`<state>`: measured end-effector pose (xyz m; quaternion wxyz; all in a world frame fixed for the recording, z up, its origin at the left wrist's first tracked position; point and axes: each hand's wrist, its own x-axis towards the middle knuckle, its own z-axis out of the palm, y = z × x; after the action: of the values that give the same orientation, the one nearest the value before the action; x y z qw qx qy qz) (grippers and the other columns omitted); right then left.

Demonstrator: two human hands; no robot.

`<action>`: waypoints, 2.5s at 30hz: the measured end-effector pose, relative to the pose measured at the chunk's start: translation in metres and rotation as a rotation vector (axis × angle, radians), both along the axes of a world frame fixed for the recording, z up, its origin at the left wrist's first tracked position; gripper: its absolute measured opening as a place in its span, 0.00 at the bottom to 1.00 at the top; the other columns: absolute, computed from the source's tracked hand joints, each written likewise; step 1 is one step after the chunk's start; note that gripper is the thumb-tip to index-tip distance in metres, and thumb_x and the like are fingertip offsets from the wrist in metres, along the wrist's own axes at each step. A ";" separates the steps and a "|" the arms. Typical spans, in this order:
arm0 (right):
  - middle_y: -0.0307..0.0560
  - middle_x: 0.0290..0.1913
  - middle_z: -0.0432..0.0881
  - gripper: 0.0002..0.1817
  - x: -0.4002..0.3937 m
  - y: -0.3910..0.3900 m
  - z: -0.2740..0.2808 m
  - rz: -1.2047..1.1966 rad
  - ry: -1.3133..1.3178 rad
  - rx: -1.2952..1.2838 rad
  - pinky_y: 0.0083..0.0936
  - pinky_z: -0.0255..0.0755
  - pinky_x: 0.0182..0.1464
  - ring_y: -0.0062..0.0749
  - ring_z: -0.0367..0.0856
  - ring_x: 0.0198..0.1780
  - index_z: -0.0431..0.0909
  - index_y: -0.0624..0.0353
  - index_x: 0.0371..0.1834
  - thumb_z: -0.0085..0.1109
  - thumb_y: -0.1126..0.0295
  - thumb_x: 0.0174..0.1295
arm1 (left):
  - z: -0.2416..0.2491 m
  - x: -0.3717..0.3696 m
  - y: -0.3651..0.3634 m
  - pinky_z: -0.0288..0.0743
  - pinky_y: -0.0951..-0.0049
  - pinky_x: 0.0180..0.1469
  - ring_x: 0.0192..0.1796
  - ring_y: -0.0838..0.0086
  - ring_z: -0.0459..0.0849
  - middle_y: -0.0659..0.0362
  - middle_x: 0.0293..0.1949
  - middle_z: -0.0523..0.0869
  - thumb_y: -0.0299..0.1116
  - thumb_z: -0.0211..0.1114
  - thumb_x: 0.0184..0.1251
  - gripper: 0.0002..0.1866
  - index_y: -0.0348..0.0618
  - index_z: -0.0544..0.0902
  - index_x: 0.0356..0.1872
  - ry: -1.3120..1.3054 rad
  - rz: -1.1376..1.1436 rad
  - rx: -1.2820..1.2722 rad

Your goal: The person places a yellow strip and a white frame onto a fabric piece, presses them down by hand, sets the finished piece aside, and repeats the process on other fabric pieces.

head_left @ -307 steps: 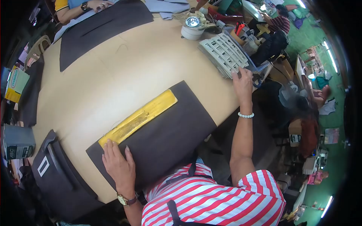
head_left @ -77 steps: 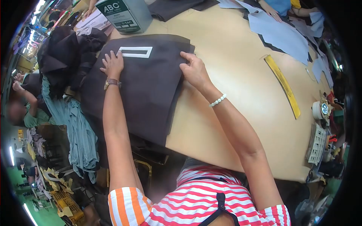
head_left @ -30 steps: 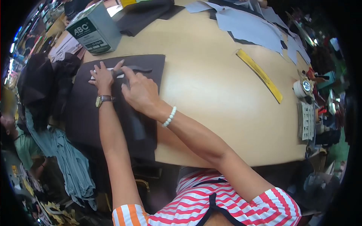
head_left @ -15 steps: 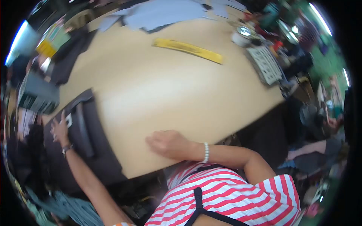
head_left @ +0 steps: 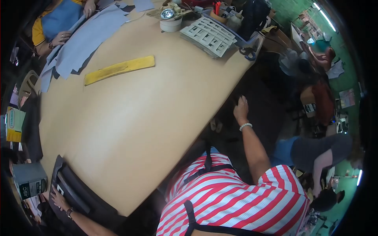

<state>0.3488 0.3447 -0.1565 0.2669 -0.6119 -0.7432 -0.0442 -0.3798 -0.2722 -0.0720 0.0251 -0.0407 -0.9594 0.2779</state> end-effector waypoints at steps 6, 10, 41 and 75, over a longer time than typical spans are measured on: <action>0.51 0.44 0.79 0.06 0.012 0.013 -0.022 -0.041 -0.135 0.034 0.44 0.73 0.47 0.51 0.77 0.47 0.80 0.63 0.34 0.54 0.76 0.58 | -0.002 -0.007 -0.008 0.57 0.41 0.67 0.72 0.47 0.60 0.48 0.73 0.59 0.41 0.39 0.76 0.27 0.79 0.49 0.74 0.025 -0.014 0.038; 0.51 0.39 0.82 0.07 0.016 0.026 -0.008 -0.145 0.056 -0.089 0.41 0.76 0.45 0.51 0.81 0.41 0.80 0.65 0.34 0.56 0.74 0.59 | -0.002 -0.001 -0.003 0.58 0.41 0.67 0.72 0.48 0.61 0.50 0.73 0.60 0.42 0.39 0.76 0.27 0.78 0.48 0.74 0.020 -0.017 -0.022; 0.55 0.60 0.70 0.26 -0.020 0.015 -0.002 0.249 -0.133 -0.050 0.56 0.63 0.60 0.53 0.67 0.62 0.69 0.62 0.60 0.59 0.69 0.56 | 0.080 0.355 0.222 0.61 0.62 0.69 0.67 0.58 0.70 0.46 0.66 0.71 0.31 0.59 0.70 0.25 0.33 0.68 0.66 0.223 -0.546 1.387; 0.49 0.42 0.83 0.11 -0.026 0.026 -0.010 0.356 -0.527 -0.094 0.31 0.76 0.46 0.37 0.81 0.48 0.78 0.64 0.43 0.52 0.70 0.62 | 0.044 0.440 0.296 0.56 0.57 0.70 0.70 0.54 0.64 0.44 0.67 0.67 0.25 0.56 0.68 0.26 0.31 0.65 0.66 -0.391 -0.625 1.498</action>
<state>0.3228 0.3708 -0.1669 0.0400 -0.4514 -0.8834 -0.1194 0.0604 0.0233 -0.0279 -0.0455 -0.3253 -0.8219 -0.4653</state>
